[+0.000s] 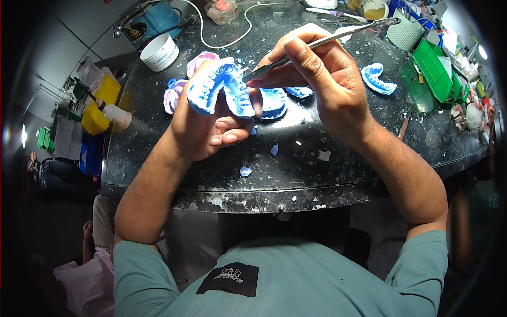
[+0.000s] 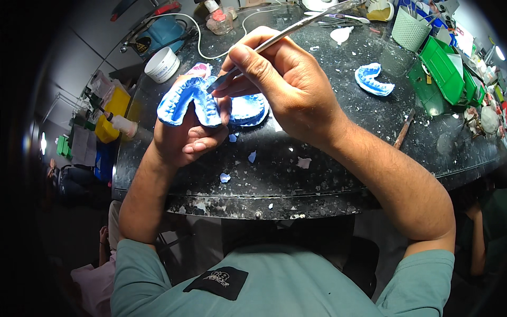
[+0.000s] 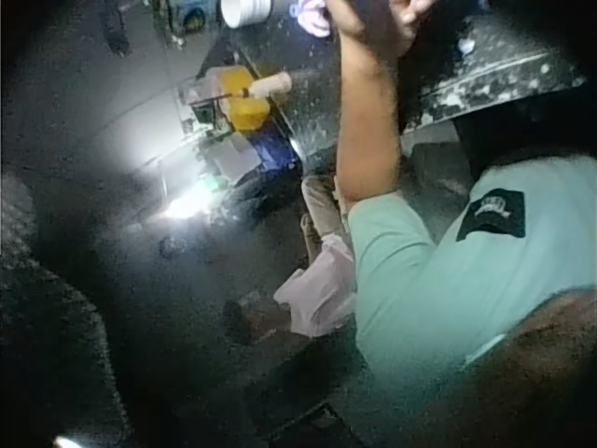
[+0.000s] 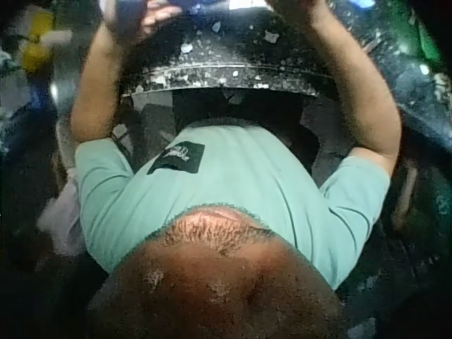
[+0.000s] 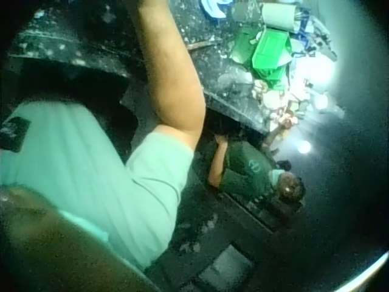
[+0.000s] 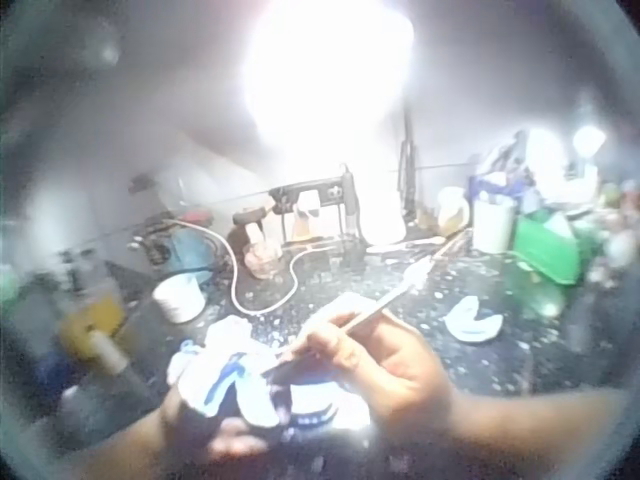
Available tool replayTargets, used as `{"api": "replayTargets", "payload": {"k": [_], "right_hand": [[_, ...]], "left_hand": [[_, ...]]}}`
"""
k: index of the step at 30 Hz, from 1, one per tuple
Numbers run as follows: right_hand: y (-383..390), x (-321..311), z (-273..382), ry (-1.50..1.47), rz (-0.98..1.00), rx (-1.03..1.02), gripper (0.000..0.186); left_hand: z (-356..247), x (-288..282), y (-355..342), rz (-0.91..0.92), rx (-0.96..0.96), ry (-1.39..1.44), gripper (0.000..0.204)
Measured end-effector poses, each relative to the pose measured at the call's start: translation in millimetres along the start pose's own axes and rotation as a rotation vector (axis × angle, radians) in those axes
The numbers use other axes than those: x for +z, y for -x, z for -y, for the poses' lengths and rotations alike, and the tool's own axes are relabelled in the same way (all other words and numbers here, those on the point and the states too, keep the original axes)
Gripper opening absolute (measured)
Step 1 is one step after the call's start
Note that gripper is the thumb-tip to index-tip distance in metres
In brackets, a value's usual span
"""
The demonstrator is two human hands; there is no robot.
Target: The person trims dental impression molds by carving and scraping away excess material from their edges and surfaces using a metal spatula tool.
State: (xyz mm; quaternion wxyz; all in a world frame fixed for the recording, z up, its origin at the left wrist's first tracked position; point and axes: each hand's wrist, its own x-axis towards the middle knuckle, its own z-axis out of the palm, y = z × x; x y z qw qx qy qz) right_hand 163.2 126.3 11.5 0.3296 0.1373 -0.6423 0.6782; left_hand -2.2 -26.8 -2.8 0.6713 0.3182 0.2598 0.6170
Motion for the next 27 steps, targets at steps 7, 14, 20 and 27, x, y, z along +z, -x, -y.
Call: {"api": "replayTargets", "payload": {"k": [7, 14, 20, 27], "right_hand": [[0.5, 0.9, 0.8, 0.081, -0.024, -0.039, 0.021], [0.2, 0.4, -1.7, 0.071, -0.019, -0.053, 0.018], [0.4, -1.2, -1.4, 0.156, 0.011, -0.111, 0.018], [-0.1, -1.1, -3.0, 0.207, 0.017, -0.148, 0.017]], "left_hand": [[-1.0, 6.4, -1.3, -0.061, -0.011, -0.014, 0.066], [-1.7, 18.2, -1.6, -0.074, -0.023, -0.003, 0.065], [0.3, 48.5, -10.2, -0.452, 0.040, 0.015, 0.062], [-1.0, 22.5, -4.1, -0.281, 0.025, -0.079, 0.061]]}}
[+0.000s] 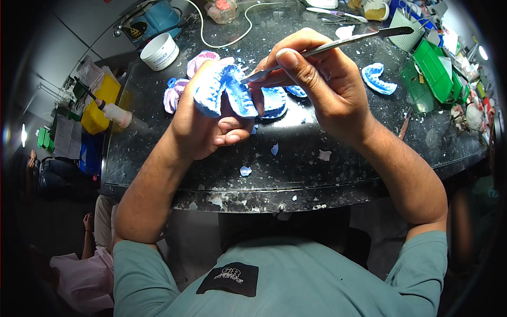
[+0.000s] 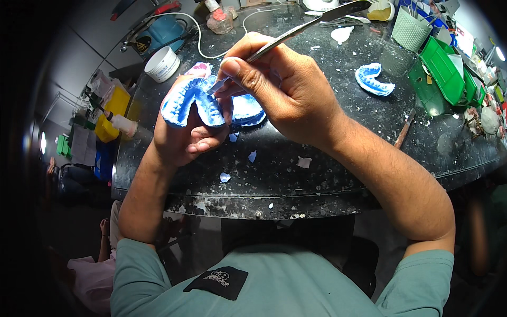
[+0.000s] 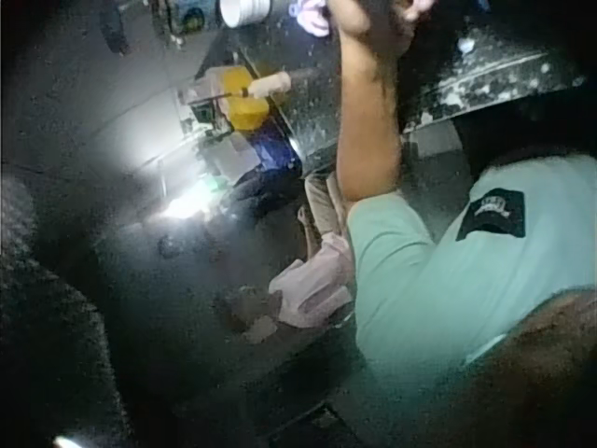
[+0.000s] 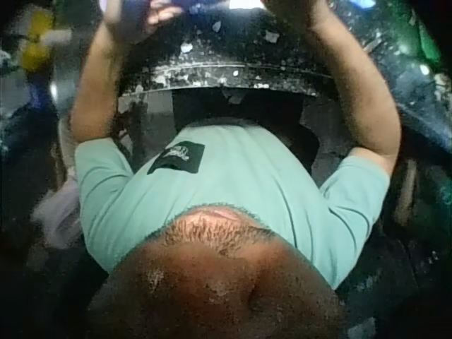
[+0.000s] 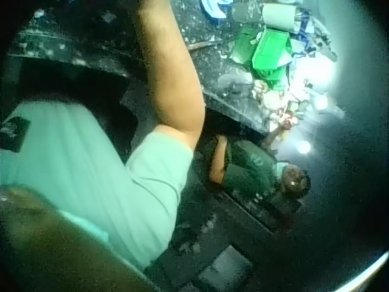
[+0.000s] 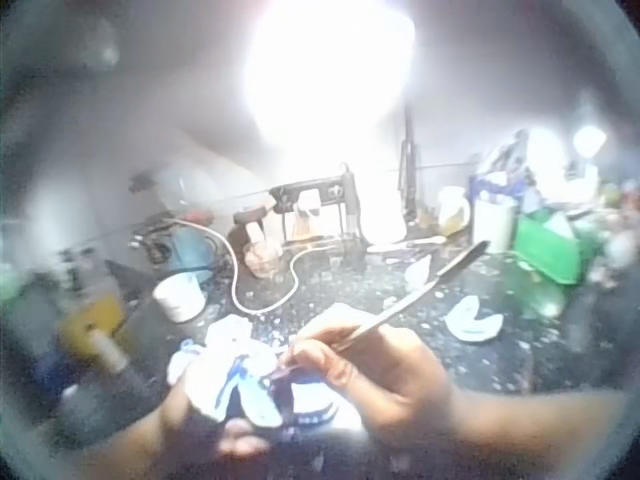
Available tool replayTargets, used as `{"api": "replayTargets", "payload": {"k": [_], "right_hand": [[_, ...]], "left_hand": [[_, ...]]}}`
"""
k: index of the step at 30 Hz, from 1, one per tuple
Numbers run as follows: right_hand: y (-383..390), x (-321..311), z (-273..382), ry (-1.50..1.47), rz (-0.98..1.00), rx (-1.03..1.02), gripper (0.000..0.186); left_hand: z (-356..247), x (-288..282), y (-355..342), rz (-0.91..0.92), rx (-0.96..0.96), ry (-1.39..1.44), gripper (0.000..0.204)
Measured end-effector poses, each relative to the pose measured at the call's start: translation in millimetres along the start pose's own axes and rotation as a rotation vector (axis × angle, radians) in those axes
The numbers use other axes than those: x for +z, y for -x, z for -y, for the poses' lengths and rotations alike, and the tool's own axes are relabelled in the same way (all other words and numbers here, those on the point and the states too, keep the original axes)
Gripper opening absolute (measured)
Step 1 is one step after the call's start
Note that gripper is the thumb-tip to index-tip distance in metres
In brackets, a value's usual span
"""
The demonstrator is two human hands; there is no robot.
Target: The person trims dental impression molds by carving and scraping away excess material from their edges and surfaces using a metal spatula tool.
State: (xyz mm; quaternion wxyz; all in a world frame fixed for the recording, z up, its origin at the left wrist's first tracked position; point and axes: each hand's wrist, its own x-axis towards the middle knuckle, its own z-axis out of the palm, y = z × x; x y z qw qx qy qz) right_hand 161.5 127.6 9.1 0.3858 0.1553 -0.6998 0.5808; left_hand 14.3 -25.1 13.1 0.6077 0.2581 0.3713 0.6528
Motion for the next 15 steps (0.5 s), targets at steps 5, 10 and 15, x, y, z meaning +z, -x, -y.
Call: {"api": "replayTargets", "payload": {"k": [5, 10, 15], "right_hand": [[0.4, -1.5, -1.8, 0.083, 0.014, -0.002, 0.015], [1.1, -1.5, -0.5, 0.018, 0.020, 0.061, 0.016], [0.9, 0.7, 5.7, -0.150, -0.031, 0.095, 0.018]], "left_hand": [[4.4, -0.4, -0.1, 0.045, 0.098, -0.158, 0.058], [-3.2, -3.9, -0.4, 0.095, -0.003, -0.207, 0.064], [-3.2, -0.3, 2.9, 0.099, 0.023, -0.165, 0.066]]}}
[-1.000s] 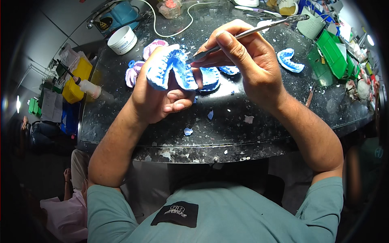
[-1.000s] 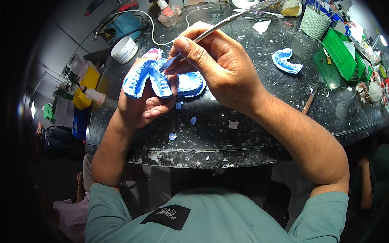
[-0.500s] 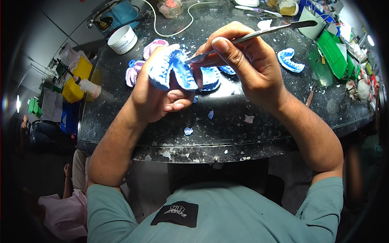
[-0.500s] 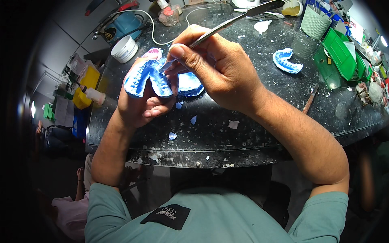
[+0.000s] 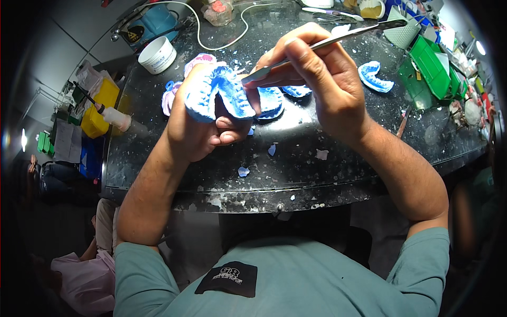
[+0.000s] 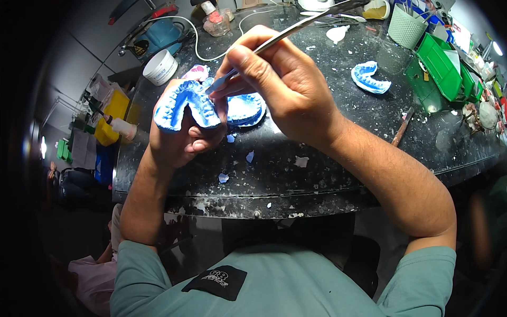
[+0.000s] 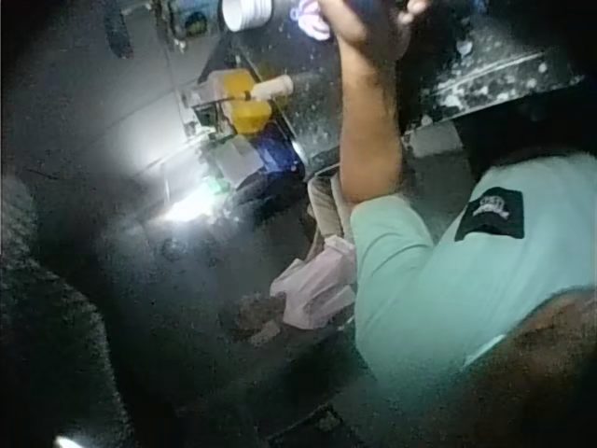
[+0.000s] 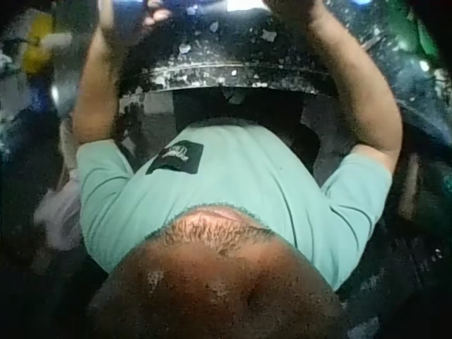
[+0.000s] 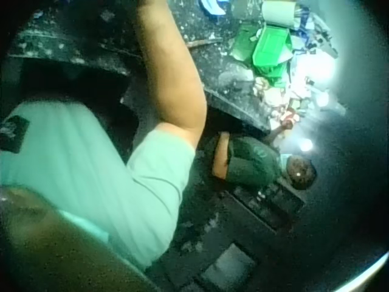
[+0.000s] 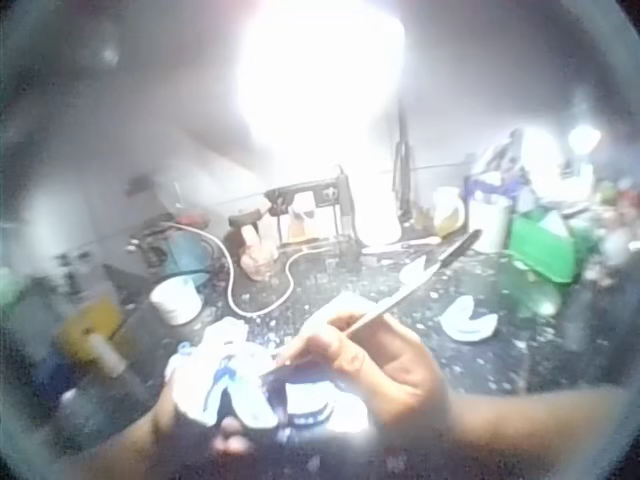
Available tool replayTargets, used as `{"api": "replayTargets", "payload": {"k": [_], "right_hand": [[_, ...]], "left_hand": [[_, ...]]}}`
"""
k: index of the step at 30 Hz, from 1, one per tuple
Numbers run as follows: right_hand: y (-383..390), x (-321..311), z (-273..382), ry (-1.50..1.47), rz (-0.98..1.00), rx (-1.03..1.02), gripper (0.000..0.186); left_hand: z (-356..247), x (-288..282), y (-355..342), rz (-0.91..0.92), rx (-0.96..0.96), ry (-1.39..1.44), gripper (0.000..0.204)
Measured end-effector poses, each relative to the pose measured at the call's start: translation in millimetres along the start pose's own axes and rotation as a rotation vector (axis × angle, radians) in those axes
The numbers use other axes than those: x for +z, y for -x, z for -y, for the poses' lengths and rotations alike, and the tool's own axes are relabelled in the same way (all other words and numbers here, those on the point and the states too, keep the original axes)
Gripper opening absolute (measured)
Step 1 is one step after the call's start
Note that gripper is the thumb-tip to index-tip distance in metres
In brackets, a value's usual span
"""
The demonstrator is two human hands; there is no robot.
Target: The person trims dental impression molds by carving and scraping away excess material from their edges and surfaces using a metal spatula tool.
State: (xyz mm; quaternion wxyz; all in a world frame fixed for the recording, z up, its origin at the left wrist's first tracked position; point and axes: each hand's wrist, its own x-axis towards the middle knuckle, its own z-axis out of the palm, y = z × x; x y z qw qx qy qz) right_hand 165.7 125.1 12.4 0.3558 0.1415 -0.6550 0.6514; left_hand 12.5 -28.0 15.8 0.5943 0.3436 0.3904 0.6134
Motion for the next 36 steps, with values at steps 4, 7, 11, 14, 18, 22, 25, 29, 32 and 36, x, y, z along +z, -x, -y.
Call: {"api": "replayTargets", "payload": {"k": [4, 7, 11, 14, 18, 22, 25, 29, 32, 36], "right_hand": [[0.9, -0.6, -0.8, 0.043, 0.009, -0.074, 0.018], [-0.4, 0.0, -1.5, 0.101, 0.027, -0.095, 0.019], [-1.8, -3.1, -2.0, 0.144, 0.047, -0.107, 0.018], [-2.0, -7.0, -1.6, 0.264, 0.112, -0.137, 0.018], [-2.0, -1.8, -2.5, 0.121, 0.040, -0.130, 0.019], [-1.9, -2.7, -2.0, 0.116, 0.036, -0.084, 0.019], [-1.5, -2.6, -3.1, 0.142, 0.053, -0.102, 0.019], [-2.0, -4.8, -5.0, 0.236, 0.083, -0.137, 0.017], [-3.6, -7.2, -2.5, 0.296, 0.111, -0.129, 0.016], [-4.1, -5.4, -7.1, 0.253, 0.124, -0.073, 0.016]], "left_hand": [[0.0, 20.7, -0.9, -0.157, 0.083, -0.008, 0.055], [-0.7, 20.0, 0.4, -0.142, 0.095, -0.001, 0.055], [0.2, 9.2, -1.2, -0.057, 0.069, -0.026, 0.057], [-2.3, 4.7, -3.6, -0.150, -0.045, 0.028, 0.066], [1.3, 1.2, -4.4, -0.123, 0.004, -0.003, 0.067], [0.8, -1.7, -3.7, 0.000, 0.029, 0.012, 0.060], [-0.9, 5.0, -3.7, -0.097, 0.005, 0.025, 0.060], [-1.8, -1.2, -3.3, -0.054, -0.019, -0.006, 0.059], [-2.3, 1.5, -4.5, -0.105, -0.039, -0.021, 0.059], [-1.2, 0.8, -5.0, -0.142, -0.063, -0.045, 0.060]]}}
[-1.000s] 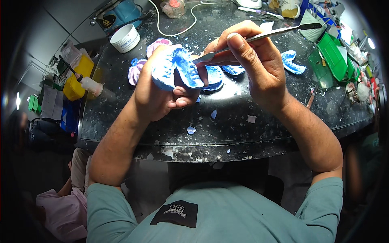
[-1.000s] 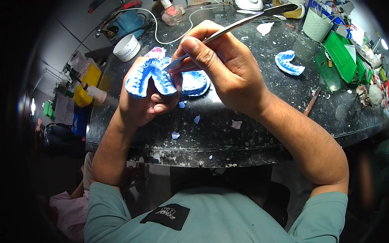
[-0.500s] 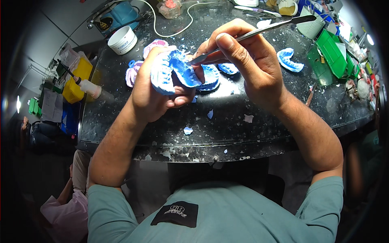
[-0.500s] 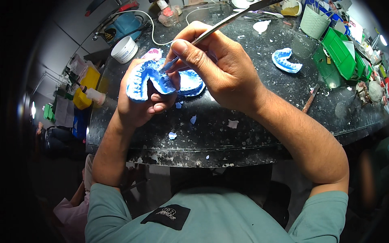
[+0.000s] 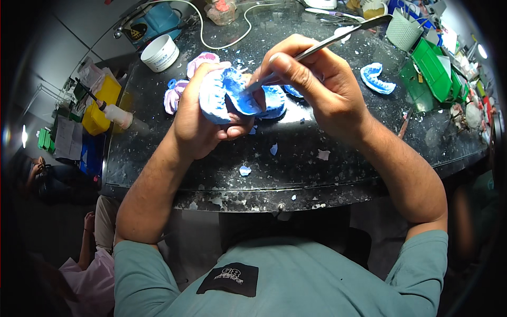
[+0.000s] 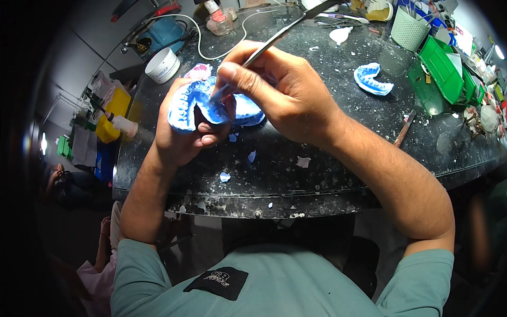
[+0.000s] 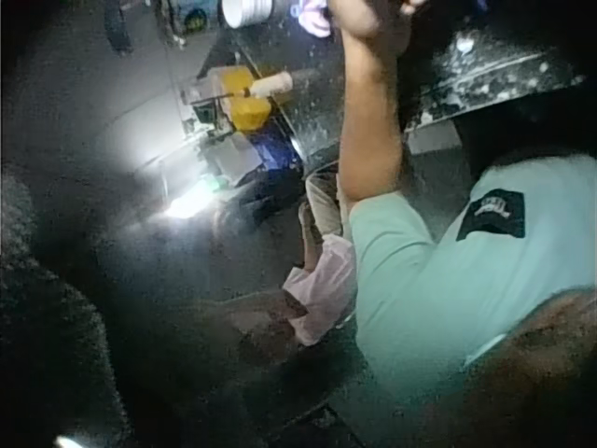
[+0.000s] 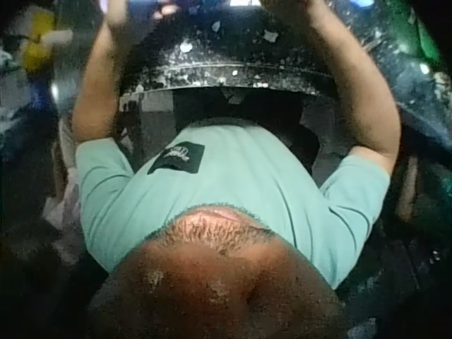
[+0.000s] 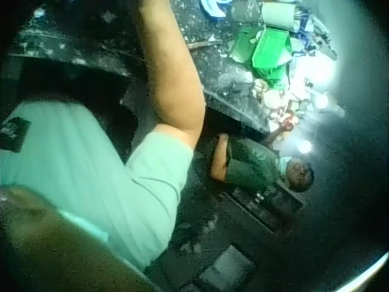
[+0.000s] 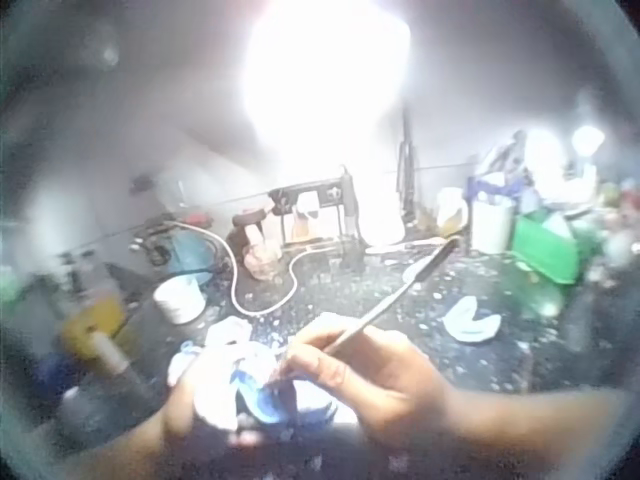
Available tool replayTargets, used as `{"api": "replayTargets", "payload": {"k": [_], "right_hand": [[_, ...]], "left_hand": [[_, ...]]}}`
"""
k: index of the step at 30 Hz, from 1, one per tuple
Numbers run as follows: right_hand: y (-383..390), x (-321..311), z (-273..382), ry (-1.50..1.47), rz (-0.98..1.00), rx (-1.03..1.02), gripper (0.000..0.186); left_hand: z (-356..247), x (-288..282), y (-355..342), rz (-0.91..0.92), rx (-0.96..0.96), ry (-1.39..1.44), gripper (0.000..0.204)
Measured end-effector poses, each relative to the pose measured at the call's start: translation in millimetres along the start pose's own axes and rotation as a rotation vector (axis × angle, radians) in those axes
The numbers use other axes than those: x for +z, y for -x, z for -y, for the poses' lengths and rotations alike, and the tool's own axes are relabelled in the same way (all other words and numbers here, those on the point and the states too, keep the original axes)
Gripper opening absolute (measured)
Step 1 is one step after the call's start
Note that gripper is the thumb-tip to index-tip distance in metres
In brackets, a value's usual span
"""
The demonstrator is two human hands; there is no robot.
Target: The person trims dental impression molds by carving and scraping away excess material from their edges and surfaces using a metal spatula tool.
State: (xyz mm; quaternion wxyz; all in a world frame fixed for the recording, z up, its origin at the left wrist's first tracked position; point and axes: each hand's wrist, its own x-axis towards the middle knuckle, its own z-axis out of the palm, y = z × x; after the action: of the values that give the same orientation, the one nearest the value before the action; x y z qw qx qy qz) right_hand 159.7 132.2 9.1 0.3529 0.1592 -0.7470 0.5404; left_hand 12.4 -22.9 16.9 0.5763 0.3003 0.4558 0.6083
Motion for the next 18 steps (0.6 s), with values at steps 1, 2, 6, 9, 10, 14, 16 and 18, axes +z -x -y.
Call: {"api": "replayTargets", "payload": {"k": [1, 2, 6, 9, 10, 14, 16, 18], "right_hand": [[-0.4, 2.2, 3.1, -0.123, -0.050, 0.038, 0.016], [-0.6, 2.8, 5.8, -0.245, -0.100, 0.077, 0.017], [0.7, 0.9, 6.1, -0.169, -0.064, 0.000, 0.017], [0.7, -1.7, 3.0, 0.007, -0.023, -0.042, 0.018], [0.7, -2.0, 3.4, 0.007, -0.022, -0.042, 0.018], [0.7, -0.1, 2.7, -0.033, -0.016, -0.001, 0.018], [1.4, 2.5, 2.4, -0.190, -0.117, 0.018, 0.018], [1.0, 2.5, 3.1, -0.169, -0.124, 0.024, 0.017]], "left_hand": [[1.0, -1.7, 0.0, 0.037, 0.026, 0.034, 0.060], [1.6, -1.3, 0.3, 0.075, 0.054, 0.069, 0.061], [-0.7, 10.4, 0.5, -0.003, 0.046, 0.055, 0.062], [0.4, 2.8, 0.1, 0.006, 0.033, 0.042, 0.063], [1.2, -0.2, -0.3, 0.006, 0.035, 0.042, 0.063], [0.7, 3.7, 0.7, 0.030, 0.047, 0.043, 0.063], [0.9, 5.3, -0.3, -0.006, 0.048, 0.072, 0.063], [1.2, 0.5, -1.0, 0.043, 0.053, 0.003, 0.063]]}}
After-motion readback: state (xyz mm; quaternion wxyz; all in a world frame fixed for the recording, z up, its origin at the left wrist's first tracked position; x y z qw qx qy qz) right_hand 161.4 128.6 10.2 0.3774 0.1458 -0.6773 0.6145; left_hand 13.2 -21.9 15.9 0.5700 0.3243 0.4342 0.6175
